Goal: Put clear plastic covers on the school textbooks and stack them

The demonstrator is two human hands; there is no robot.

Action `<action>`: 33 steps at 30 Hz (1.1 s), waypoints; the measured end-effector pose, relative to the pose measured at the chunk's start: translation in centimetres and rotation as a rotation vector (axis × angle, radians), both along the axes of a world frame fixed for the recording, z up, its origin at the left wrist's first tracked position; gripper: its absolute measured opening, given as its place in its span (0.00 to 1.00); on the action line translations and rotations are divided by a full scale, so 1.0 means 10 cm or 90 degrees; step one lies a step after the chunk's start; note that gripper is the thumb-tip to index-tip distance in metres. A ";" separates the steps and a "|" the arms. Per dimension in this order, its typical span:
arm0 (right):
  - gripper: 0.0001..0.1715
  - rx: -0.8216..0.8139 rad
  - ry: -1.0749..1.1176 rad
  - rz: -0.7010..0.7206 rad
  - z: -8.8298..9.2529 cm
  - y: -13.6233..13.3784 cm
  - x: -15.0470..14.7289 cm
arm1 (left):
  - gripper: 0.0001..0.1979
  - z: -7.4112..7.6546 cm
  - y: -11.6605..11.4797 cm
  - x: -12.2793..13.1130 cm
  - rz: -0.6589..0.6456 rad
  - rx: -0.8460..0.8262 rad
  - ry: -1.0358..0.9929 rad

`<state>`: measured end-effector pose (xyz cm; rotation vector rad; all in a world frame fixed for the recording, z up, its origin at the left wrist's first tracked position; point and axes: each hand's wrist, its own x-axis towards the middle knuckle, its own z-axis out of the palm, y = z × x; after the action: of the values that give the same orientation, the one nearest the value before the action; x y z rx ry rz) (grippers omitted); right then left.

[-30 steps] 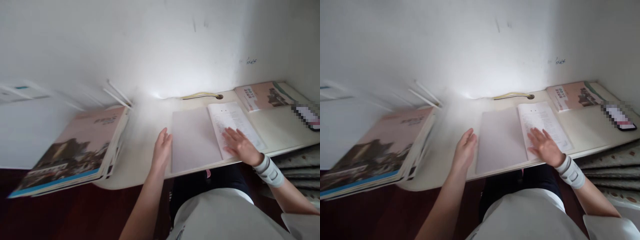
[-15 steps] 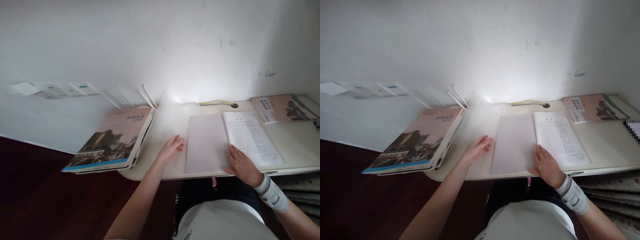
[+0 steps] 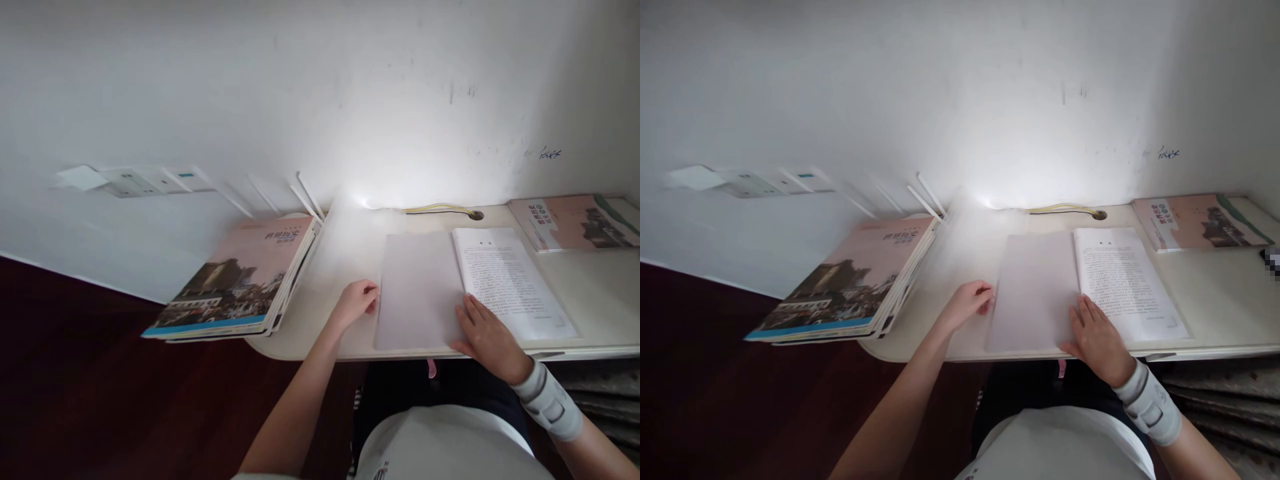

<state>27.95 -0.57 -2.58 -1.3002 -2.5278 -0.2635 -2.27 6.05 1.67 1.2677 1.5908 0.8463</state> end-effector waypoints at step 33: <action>0.46 -0.636 0.657 0.007 0.84 0.68 -0.31 | 0.08 0.44 -0.19 0.85 -0.033 0.065 -0.610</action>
<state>24.84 6.20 5.83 -1.1692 -1.6759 1.4377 6.25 4.14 6.11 0.7519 0.7458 1.2570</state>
